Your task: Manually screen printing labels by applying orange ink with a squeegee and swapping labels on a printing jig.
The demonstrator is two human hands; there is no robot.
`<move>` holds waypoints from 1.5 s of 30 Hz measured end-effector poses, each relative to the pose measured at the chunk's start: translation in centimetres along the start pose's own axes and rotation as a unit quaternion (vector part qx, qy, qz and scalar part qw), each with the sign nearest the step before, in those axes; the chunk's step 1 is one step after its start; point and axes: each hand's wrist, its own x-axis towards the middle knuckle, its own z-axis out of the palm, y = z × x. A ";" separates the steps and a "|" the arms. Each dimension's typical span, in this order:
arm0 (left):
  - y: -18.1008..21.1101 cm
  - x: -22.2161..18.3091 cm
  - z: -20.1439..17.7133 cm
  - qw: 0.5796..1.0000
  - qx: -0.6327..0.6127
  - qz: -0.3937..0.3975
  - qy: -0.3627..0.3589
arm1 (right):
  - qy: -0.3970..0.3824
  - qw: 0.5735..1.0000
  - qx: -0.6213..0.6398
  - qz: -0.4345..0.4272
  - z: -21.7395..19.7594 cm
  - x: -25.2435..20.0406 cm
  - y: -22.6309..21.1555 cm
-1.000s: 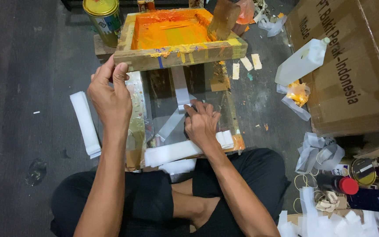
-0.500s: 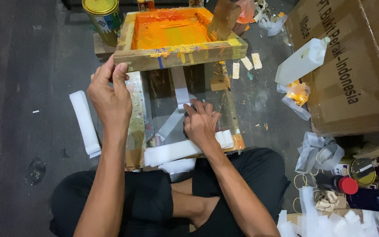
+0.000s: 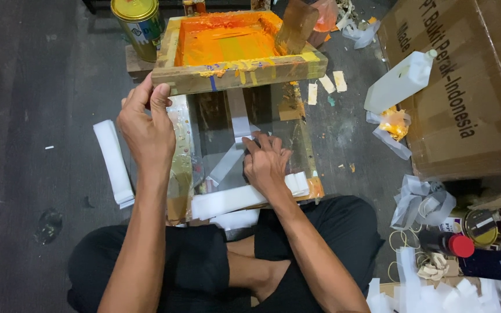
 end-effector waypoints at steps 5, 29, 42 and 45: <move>0.0 0.0 -0.1 1.000 -0.002 0.002 -0.004 | 0.008 1.000 0.003 -0.004 0.0 0.0 0.0; -8.1 -13.4 -1.2 0.954 0.227 -0.118 -0.157 | 0.218 0.974 0.063 -0.024 -6.1 -7.2 0.9; -1.5 -12.4 0.7 0.965 0.162 -0.145 -0.150 | 0.203 0.947 0.246 0.043 -8.9 -7.2 0.3; 4.1 -13.5 3.9 0.981 -0.044 -0.086 -0.167 | 0.194 0.920 0.335 0.065 -8.0 -7.0 0.5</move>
